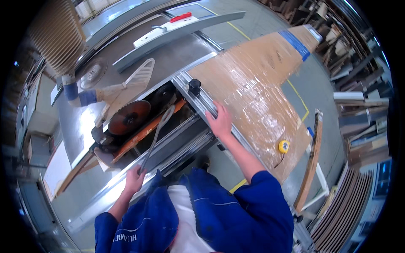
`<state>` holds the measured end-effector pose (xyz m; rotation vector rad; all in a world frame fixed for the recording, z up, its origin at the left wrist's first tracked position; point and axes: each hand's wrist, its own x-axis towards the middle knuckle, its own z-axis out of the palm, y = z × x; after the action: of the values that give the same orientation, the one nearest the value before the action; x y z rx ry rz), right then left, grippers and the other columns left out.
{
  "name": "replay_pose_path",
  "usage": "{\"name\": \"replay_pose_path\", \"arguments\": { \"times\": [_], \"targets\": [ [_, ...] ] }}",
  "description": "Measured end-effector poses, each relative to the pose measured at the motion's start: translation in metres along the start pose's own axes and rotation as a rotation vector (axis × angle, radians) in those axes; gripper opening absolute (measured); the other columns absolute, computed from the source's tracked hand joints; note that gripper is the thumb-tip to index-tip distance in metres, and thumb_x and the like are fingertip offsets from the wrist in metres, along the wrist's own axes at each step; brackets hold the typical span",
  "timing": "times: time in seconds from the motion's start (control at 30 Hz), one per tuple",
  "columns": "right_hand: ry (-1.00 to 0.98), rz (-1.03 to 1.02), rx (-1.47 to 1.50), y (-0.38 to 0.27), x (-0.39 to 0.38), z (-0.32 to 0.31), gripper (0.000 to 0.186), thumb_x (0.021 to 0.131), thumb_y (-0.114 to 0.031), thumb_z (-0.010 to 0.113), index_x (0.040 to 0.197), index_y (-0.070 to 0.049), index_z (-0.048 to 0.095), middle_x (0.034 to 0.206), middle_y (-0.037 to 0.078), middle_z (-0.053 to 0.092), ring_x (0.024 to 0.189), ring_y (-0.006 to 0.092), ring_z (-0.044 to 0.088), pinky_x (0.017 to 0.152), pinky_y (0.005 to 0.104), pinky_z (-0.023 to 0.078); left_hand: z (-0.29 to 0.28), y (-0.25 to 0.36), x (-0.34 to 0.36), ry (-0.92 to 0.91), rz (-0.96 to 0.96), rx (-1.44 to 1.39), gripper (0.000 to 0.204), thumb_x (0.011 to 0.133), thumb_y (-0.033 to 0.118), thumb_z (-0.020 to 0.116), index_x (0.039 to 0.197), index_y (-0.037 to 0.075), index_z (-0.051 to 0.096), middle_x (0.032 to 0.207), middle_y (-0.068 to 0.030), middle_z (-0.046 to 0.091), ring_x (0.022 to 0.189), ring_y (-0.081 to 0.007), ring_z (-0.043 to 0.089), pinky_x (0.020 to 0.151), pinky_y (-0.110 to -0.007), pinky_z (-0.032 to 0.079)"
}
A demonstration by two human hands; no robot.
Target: The person removes a circular saw blade from a table saw, places it on the table, and installs a new blade. They secure the blade with a nut and tighten it using a wrench. The person then adjusts the saw's fence and moves a long piece of wood.
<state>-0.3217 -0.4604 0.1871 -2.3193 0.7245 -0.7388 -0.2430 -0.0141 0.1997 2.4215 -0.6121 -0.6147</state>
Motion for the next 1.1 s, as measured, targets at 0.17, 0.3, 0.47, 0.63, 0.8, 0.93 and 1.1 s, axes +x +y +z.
{"name": "replay_pose_path", "arguments": {
  "times": [0.17, 0.3, 0.47, 0.63, 0.8, 0.93, 1.1],
  "targets": [
    [-0.470, -0.027, 0.633, -0.060, -0.037, -0.015, 0.062, 0.096, -0.029, 0.068, 0.146, 0.004, 0.049, 0.146, 0.023, 0.056, 0.133, 0.0340, 0.056, 0.109, 0.0406, 0.045, 0.044, 0.106, 0.010, 0.181, 0.132, -0.233, 0.033, 0.086, 0.025, 0.076, 0.082, -0.003, 0.058, 0.066, -0.0201, 0.056, 0.057, -0.0298, 0.051, 0.057, -0.041, 0.043],
    [-0.626, 0.052, 1.116, -0.093, -0.077, 0.000, 0.061, 0.100, -0.002, 0.056, 0.156, 0.001, 0.031, 0.142, 0.024, 0.055, 0.126, 0.0298, 0.061, 0.111, 0.0410, 0.046, 0.065, 0.186, 0.026, 0.083, 0.221, -0.397, 0.038, 0.083, 0.026, 0.079, 0.103, -0.002, 0.062, 0.077, -0.0222, 0.066, 0.064, -0.0353, 0.065, 0.062, -0.041, 0.051],
    [-0.568, 0.391, 1.244, -0.080, -0.037, -0.048, 0.057, 0.096, 0.001, 0.052, 0.150, 0.001, 0.034, 0.118, 0.020, 0.061, 0.094, 0.0283, 0.073, 0.085, 0.0418, 0.063, 0.061, 0.198, 0.044, -0.099, 0.409, -0.381, 0.033, 0.092, 0.028, 0.074, 0.109, 0.001, 0.066, 0.085, -0.0183, 0.067, 0.072, -0.0276, 0.067, 0.069, -0.038, 0.053],
    [-0.356, 0.531, 0.791, -0.026, 0.034, -0.112, 0.059, 0.085, 0.000, 0.055, 0.144, 0.001, 0.048, 0.101, 0.011, 0.063, 0.063, 0.0121, 0.060, 0.048, 0.0244, 0.046, 0.074, 0.124, 0.071, 0.080, -0.022, -0.560, 0.024, 0.097, 0.022, 0.068, 0.104, 0.000, 0.071, 0.092, -0.0137, 0.074, 0.082, -0.0222, 0.072, 0.078, -0.035, 0.058],
    [-0.237, 0.267, 0.114, 0.098, 0.027, -0.146, 0.042, 0.082, -0.002, 0.063, 0.123, 0.004, 0.064, 0.081, 0.003, 0.061, 0.058, 0.0068, 0.053, 0.048, 0.0242, 0.039, 0.079, 0.030, 0.113, 0.227, -0.456, -1.166, 0.019, 0.099, 0.011, 0.062, 0.111, -0.004, 0.065, 0.099, -0.0112, 0.070, 0.087, -0.0201, 0.073, 0.078, -0.031, 0.062],
    [-0.254, 0.465, -0.135, 0.100, -0.007, -0.140, 0.021, 0.076, -0.006, 0.070, 0.095, 0.003, 0.070, 0.066, 0.002, 0.058, 0.057, 0.0113, 0.055, 0.050, 0.0292, 0.041, 0.085, -0.043, 0.153, 0.332, -0.807, -1.701, 0.034, 0.098, 0.020, 0.066, 0.125, 0.001, 0.058, 0.114, -0.0153, 0.060, 0.097, -0.0199, 0.064, 0.096, -0.039, 0.055],
    [-0.266, 0.468, -0.275, 0.092, -0.043, -0.144, 0.027, 0.074, -0.016, 0.078, 0.089, 0.005, 0.070, 0.075, 0.013, 0.068, 0.069, 0.0220, 0.064, 0.066, 0.0400, 0.051, 0.097, -0.087, 0.202, 0.581, -1.045, -1.801, 0.032, 0.092, 0.021, 0.067, 0.120, 0.010, 0.057, 0.111, -0.0096, 0.054, 0.082, -0.0217, 0.050, 0.091, -0.042, 0.050]
  ]
}}
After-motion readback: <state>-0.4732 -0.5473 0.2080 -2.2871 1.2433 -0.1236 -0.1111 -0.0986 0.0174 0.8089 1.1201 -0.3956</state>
